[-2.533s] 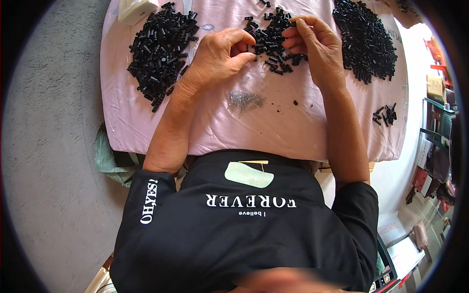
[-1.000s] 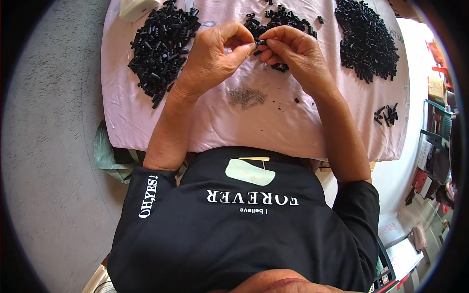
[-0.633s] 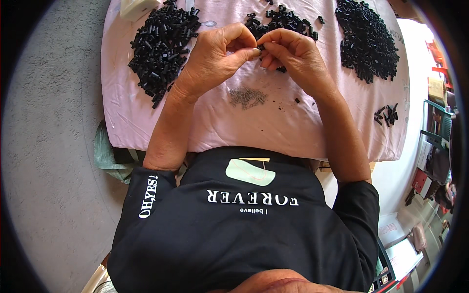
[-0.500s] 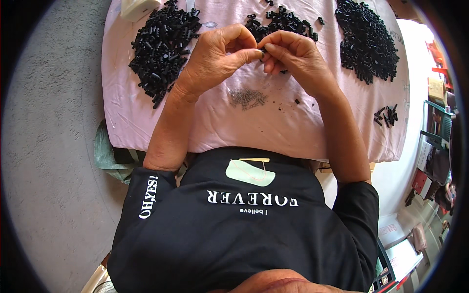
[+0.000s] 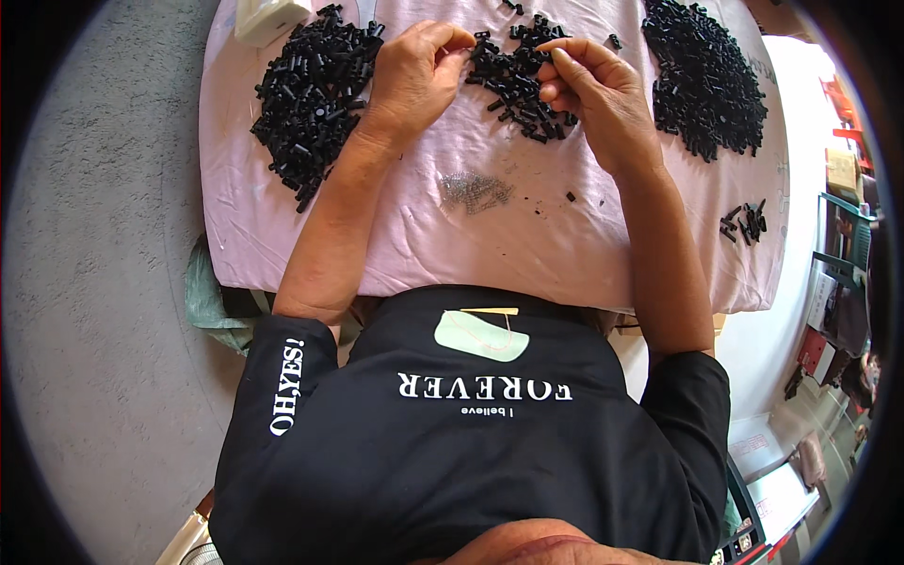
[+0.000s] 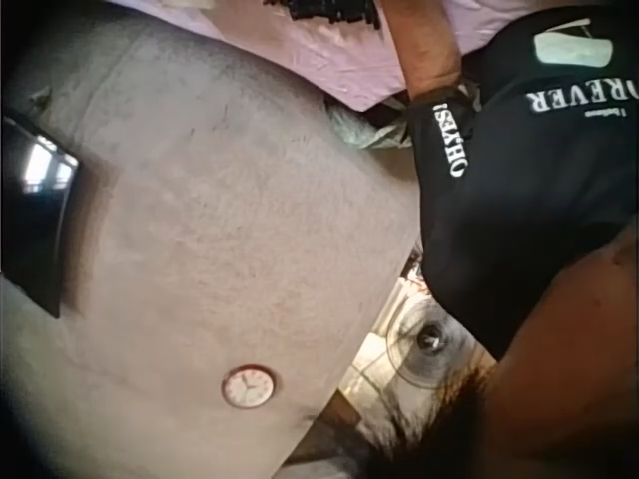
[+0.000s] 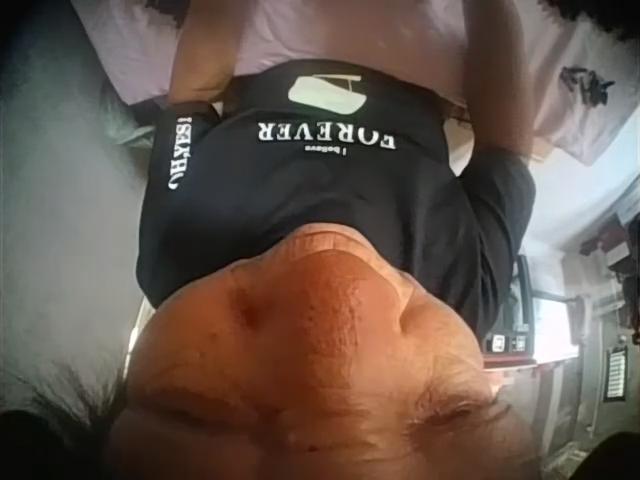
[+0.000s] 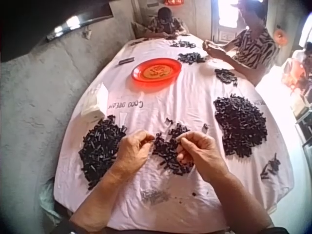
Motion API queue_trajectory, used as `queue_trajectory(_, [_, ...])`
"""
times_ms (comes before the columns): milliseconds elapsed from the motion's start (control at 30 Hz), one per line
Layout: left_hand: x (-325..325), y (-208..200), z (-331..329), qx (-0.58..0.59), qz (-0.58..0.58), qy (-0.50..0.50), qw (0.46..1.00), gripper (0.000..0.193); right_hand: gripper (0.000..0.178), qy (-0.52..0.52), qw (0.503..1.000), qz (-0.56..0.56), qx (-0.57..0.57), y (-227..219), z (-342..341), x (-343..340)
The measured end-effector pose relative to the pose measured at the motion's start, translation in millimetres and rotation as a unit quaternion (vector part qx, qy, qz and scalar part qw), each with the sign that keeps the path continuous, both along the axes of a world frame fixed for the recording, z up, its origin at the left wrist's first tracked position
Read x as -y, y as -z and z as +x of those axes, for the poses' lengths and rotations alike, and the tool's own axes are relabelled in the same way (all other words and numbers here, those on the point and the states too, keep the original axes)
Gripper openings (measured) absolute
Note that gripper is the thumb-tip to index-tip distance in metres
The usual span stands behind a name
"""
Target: Sorting small black plastic components on a table for assembly.
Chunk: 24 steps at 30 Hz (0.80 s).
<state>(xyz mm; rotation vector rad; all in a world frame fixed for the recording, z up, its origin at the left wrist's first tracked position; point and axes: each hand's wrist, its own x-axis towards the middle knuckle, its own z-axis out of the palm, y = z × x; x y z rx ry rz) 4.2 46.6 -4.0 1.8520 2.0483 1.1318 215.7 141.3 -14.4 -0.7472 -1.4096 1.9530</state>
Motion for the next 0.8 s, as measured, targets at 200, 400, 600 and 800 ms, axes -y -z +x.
queue_trajectory(200, [-20.7,-8.1,-0.8,-0.035,0.032,0.010,0.999,0.012,0.019,0.020,1.000,0.009,-0.001,1.4,0.6,-2.3])
queue_trajectory(400, [-33.0,-12.8,-2.5,-0.067,0.009,0.025,0.997,0.015,0.019,0.030,0.999,0.023,-0.004,-0.7,0.5,-1.9])
queue_trajectory(600, [-37.6,-21.4,-5.9,-0.050,-0.023,0.095,0.994,0.016,0.019,0.011,1.000,0.025,0.002,-4.6,-1.0,1.4])
queue_trajectory(800, [-35.2,-23.0,-5.3,-0.123,-0.049,0.081,0.988,0.015,0.019,-0.002,1.000,0.028,0.000,-13.8,-4.5,9.6])
